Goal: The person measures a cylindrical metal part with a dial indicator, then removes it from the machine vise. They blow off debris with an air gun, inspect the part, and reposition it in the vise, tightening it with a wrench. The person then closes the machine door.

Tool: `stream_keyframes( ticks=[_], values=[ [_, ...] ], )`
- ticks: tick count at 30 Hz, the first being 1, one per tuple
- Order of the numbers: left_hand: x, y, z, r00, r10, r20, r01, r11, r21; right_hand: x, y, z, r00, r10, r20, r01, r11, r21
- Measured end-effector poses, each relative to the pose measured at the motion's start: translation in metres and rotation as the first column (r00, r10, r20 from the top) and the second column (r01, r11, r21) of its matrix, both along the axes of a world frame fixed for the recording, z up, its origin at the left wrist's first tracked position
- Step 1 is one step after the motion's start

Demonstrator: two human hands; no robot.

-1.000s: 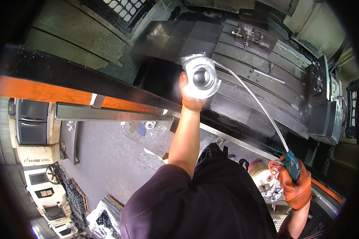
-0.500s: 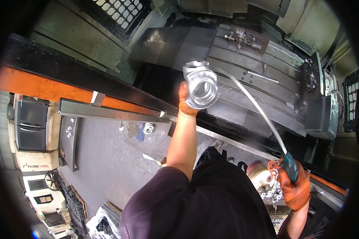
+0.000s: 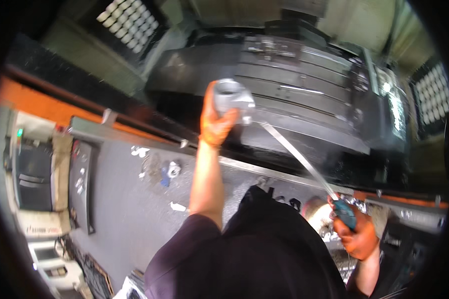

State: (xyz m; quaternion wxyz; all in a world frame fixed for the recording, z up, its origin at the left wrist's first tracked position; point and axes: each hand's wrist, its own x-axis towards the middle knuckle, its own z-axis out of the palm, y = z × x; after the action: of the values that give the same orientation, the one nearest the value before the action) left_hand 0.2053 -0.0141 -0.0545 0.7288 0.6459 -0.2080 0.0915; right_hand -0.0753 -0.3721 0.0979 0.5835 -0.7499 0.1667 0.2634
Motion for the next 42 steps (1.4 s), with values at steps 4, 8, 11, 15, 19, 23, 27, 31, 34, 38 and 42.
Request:
stream_keyframes(
  ticks=[4,8,11,15,19,23,27,31,34,38,42],
  values=[
    [-0.020,0.007,-0.043,0.974,0.013,-0.227,-0.083,0.950,-0.300,-0.024,-0.002,-0.020,0.942,0.184,0.279,-0.072,0.927,-0.367],
    [-0.035,-0.028,-0.061,0.950,-0.095,-0.299,-0.051,0.895,-0.444,-0.046,-0.052,-0.099,0.887,-0.205,0.413,0.394,0.805,-0.445],
    [-0.042,-0.032,-0.064,0.933,-0.120,-0.338,-0.012,0.932,-0.363,0.006,-0.066,-0.104,0.815,-0.452,0.363,0.579,0.671,-0.464],
    [-0.038,-0.058,-0.081,0.905,-0.205,-0.373,0.042,0.915,-0.402,0.086,-0.114,-0.144,0.817,-0.348,0.460,0.576,0.531,-0.622],
    [-0.020,-0.073,-0.105,0.840,-0.249,-0.481,0.030,0.908,-0.417,0.163,-0.153,-0.140,0.903,-0.225,0.366,0.424,0.333,-0.842],
    [-0.002,-0.070,-0.112,0.794,-0.254,-0.552,0.033,0.925,-0.379,0.210,-0.159,-0.124,0.950,-0.297,0.098,0.200,0.334,-0.921],
    [0.034,-0.065,-0.120,0.779,-0.344,-0.524,0.081,0.884,-0.461,0.218,-0.138,-0.111,0.951,-0.255,0.173,0.250,0.310,-0.917],
    [0.055,-0.082,-0.132,0.724,-0.412,-0.553,0.106,0.859,-0.501,0.157,-0.228,-0.180,0.796,-0.369,0.479,0.601,0.388,-0.699],
    [0.069,-0.067,-0.133,0.706,-0.415,-0.574,0.076,0.850,-0.521,0.214,-0.174,-0.135,0.911,-0.319,0.261,0.375,0.380,-0.846],
    [0.083,-0.078,-0.143,0.697,-0.473,-0.539,0.148,0.830,-0.537,0.266,-0.164,-0.106,0.905,-0.364,0.220,0.330,0.276,-0.903],
    [0.092,-0.076,-0.161,0.651,-0.499,-0.572,0.098,0.802,-0.589,0.284,-0.172,-0.117,0.992,-0.110,-0.055,-0.031,0.210,-0.977]
  ],
)
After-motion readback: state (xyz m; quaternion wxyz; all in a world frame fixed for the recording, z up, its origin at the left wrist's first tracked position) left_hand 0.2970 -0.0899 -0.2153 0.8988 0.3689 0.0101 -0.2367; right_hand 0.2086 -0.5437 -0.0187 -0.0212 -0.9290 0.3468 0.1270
